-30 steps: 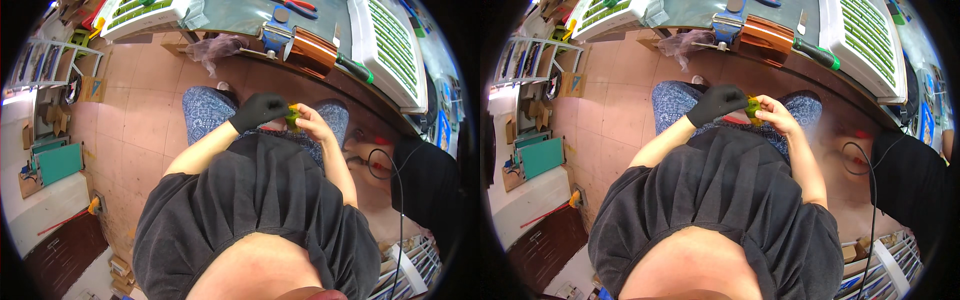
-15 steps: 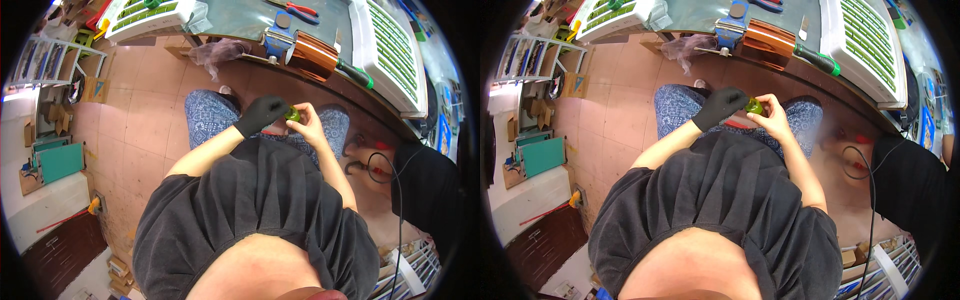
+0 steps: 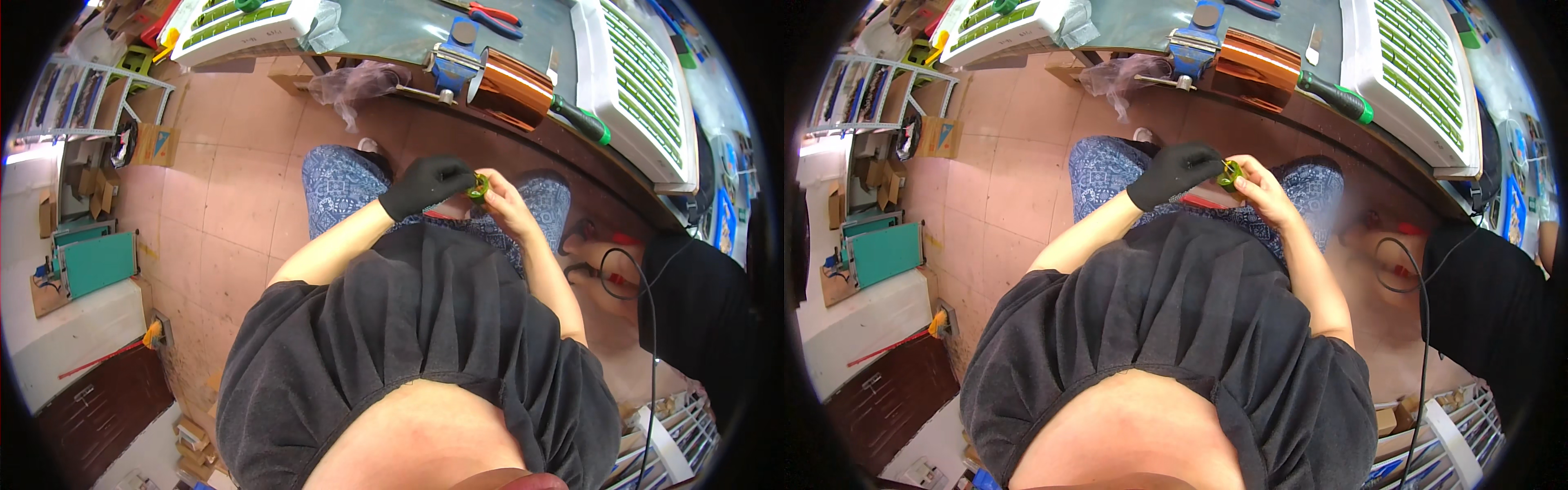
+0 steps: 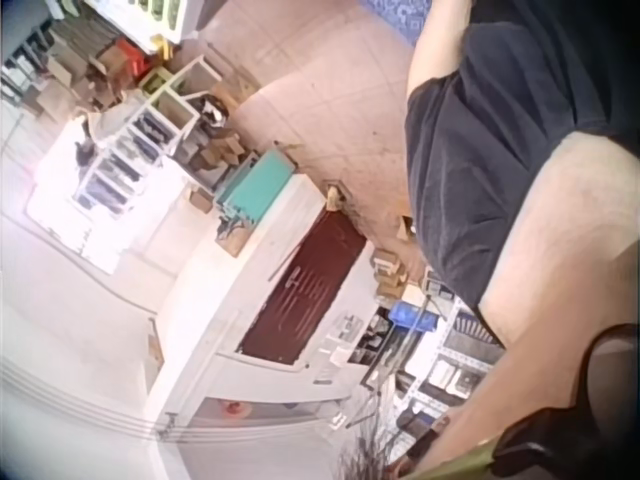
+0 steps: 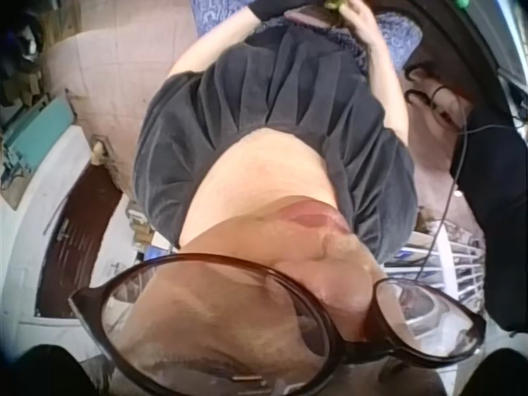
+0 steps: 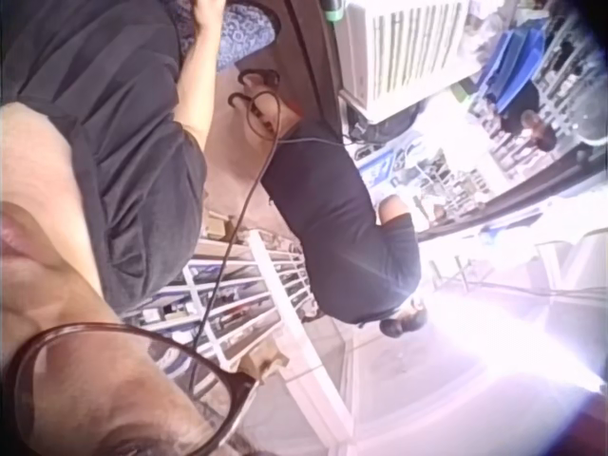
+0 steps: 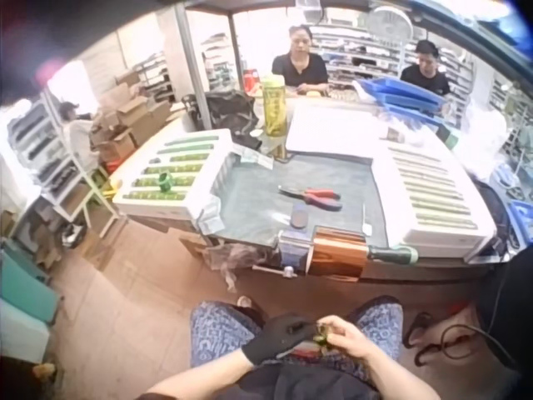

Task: Manually wrapping small green cylindrical electronic components with orange adhesive insulation tape at a factory workbench.

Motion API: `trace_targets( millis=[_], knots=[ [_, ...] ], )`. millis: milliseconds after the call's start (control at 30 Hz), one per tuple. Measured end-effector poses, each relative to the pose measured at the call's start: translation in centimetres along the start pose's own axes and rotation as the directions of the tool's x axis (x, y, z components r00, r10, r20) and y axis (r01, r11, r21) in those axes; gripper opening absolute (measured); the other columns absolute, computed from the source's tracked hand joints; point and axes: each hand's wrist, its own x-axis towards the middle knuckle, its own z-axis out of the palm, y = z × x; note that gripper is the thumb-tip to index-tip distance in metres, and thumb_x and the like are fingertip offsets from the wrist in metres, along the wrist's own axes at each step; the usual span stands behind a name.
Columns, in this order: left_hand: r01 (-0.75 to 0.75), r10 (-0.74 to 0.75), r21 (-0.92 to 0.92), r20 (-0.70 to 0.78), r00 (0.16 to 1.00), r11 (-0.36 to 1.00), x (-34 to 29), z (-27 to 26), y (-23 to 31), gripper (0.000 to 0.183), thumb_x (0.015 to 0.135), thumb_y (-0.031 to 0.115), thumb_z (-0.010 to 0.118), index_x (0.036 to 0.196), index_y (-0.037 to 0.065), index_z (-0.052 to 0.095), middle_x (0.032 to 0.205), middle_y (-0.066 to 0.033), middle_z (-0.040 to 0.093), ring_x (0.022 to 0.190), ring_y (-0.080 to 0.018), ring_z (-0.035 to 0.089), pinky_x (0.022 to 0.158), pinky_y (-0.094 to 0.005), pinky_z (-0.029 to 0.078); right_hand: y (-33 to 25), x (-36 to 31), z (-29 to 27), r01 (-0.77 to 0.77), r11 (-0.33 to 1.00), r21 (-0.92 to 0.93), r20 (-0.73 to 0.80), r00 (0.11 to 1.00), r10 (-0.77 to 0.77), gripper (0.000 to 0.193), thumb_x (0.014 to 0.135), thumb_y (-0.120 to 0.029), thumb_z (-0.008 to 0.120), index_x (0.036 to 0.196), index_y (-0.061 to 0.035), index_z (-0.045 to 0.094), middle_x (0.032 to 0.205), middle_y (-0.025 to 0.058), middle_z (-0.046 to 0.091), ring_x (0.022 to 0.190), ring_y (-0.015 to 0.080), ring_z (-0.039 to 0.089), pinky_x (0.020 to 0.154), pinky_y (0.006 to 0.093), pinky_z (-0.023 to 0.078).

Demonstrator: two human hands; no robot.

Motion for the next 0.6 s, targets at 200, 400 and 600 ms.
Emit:
trace_targets(
  millis=[200, 400, 600],
  knots=[
    [-0.222, 0.198, 0.222, 0.125, 0.972, 0.949, 0.1, -0.8, 1.6, 0.023, 0.079, 0.017, 0.065, 0.097, 0.002, 0.064, 0.086, -0.0111, 0.06, 0.079, -0.0221, 0.06, 0.073, -0.0328, 0.046, -0.9, -0.1, -0.2, 0.182, 0.932, -0.315, -0.062, 0.975, -0.211, 0.036, 0.075, -0.001, 0.069, 0.106, -0.0029, 0.053, 0.098, 0.004, 0.06, 0.084, 0.0092, 0.057, 0.069, 0.0238, 0.048],
    [-0.434, 0.269, 0.466, 0.378, 0.886, 0.771, 0.8, -1.1, 2.9, 0.025, 0.074, 0.022, 0.068, 0.094, 0.007, 0.065, 0.08, -0.011, 0.059, 0.076, -0.029, 0.056, 0.067, -0.0394, 0.044, -1.8, -0.6, 1.1, 0.105, 0.991, -0.085, -0.026, 0.994, -0.108, 0.03, 0.077, -0.004, 0.068, 0.104, -0.0014, 0.054, 0.093, 0.0045, 0.061, 0.079, 0.0089, 0.057, 0.071, 0.0227, 0.047],
    [-0.463, 0.121, 0.495, 0.576, 0.809, 0.736, 0.6, -1.4, 3.0, 0.016, 0.076, 0.021, 0.065, 0.089, 0.013, 0.067, 0.068, -0.0083, 0.056, 0.065, -0.0288, 0.054, 0.061, -0.0405, 0.042, -0.7, -0.6, 1.5, 0.027, 0.994, -0.108, 0.019, 0.999, -0.025, 0.029, 0.078, -0.009, 0.068, 0.103, -0.0015, 0.055, 0.092, 0.0029, 0.061, 0.078, 0.0085, 0.057, 0.072, 0.0227, 0.047]
  ],
)
